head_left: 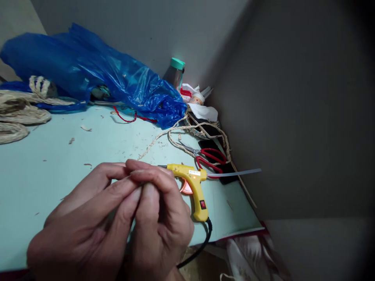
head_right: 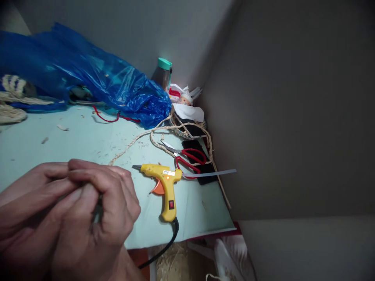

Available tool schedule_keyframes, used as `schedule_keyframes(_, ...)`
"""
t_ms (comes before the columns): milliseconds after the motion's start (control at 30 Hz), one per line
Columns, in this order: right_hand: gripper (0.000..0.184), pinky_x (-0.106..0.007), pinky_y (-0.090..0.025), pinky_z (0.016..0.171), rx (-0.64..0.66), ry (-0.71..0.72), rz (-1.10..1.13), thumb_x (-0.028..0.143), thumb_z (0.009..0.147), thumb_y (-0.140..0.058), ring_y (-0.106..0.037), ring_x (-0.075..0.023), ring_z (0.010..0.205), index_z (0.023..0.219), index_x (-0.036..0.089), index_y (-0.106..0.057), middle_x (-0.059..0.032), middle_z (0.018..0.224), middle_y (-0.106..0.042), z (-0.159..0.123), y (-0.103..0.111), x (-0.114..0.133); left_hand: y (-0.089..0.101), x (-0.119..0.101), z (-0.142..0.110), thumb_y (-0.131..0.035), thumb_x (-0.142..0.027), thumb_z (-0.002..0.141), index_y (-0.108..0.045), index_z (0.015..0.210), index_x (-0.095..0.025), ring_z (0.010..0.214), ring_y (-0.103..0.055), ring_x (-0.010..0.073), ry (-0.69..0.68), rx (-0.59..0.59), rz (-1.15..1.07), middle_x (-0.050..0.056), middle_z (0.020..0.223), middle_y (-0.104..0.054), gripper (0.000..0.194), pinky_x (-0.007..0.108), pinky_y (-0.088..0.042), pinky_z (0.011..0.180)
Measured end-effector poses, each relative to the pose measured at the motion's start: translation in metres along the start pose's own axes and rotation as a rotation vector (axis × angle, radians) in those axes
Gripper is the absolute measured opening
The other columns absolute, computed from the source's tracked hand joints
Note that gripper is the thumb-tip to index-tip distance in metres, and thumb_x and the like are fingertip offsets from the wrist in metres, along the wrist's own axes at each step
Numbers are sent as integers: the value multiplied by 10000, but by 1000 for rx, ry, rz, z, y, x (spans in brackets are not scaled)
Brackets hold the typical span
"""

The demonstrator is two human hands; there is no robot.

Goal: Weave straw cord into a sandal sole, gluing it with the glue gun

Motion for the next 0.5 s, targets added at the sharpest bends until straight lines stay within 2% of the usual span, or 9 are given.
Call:
schedule_keyframes(67, 319, -332, -592, 915, 96, -43, 15, 50, 951, -473, -716, -180, 1002, 1041, 224, -725, -6, 1064, -759, 2, 4, -3, 6, -3, 6, -688, -212, 818, -813, 909, -440, 851, -649, 182, -228, 80, 248, -49, 921, -727, 275, 215, -514, 706)
schedule_keyframes(133, 412, -306, -544, 1023, 275, -145, 69, 92, 986, -497, -671, -161, 1156, 1310, 312, -625, 24, 1222, -722, 6, 12, -3, 13, -5, 10, -700, -219, 830, -805, 959, -433, 899, -673, 175, -265, 108, 319, -59, 974, -737, 271, 213, -507, 804)
schedule_keyframes(167, 545, -292, -503, 1082, 383, -216, 124, 121, 1004, -512, -614, -142, 1260, 1474, 392, -456, 50, 1336, -670, 8, 16, -3, 15, -6, 10, -693, -232, 845, -801, 955, -425, 915, -679, 174, -253, 117, 313, -58, 987, -737, 247, 217, -501, 831)
schedule_keyframes(200, 694, -309, -448, 1145, 487, -286, 181, 147, 1011, -536, -513, -132, 1376, 1559, 465, -254, 74, 1444, -590, 12, 21, -1, 15, -8, 9, -689, -239, 856, -797, 940, -422, 916, -681, 168, -243, 126, 303, -61, 984, -735, 228, 217, -499, 833)
schedule_keyframes(233, 730, -334, -413, 1178, 566, -338, 219, 174, 1020, -536, -431, -140, 1441, 1571, 494, -179, 86, 1537, -487, 16, 25, 1, 15, -10, 8, -684, -243, 863, -791, 918, -421, 903, -680, 159, -244, 134, 295, -65, 969, -732, 214, 215, -498, 820)
schedule_keyframes(267, 699, -369, -372, 1208, 612, -359, 240, 206, 1020, -547, -365, -161, 1482, 1568, 484, -214, 87, 1579, -425, 21, 29, 5, 14, -12, 6, -679, -241, 870, -785, 909, -422, 882, -676, 150, -250, 129, 297, -70, 948, -728, 214, 212, -497, 800)
schedule_keyframes(333, 611, -461, -301, 1241, 632, -326, 256, 280, 969, -637, -301, -236, 1514, 1517, 414, -405, 56, 1598, -396, 33, 36, 13, 13, -15, 3, -674, -234, 879, -778, 927, -428, 830, -660, 127, -259, 87, 322, -81, 910, -717, 225, 200, -491, 737)
schedule_keyframes(400, 525, -537, -323, 1213, 581, -232, 323, 349, 905, -709, -302, -289, 1511, 1408, 375, -560, 15, 1559, -460, 44, 41, 23, 14, -15, 4, -688, -239, 876, -781, 924, -419, 777, -640, 109, -225, 15, 320, -89, 882, -711, 209, 188, -480, 671)
schedule_keyframes(500, 344, -513, -401, 1156, 341, -179, 404, 330, 910, -690, -437, -270, 1436, 1253, 346, -669, -13, 1445, -579, 53, 49, 27, 19, -10, 10, -737, -257, 844, -800, 899, -409, 754, -639, 93, -58, -48, 163, -102, 872, -733, 174, 152, -493, 664)
Point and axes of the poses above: each hand's wrist, its own z-axis towards the middle knuckle, its own y-axis out of the back of the hand, x = y × z, the point moved 2 cm from there along z, towards the middle knuckle
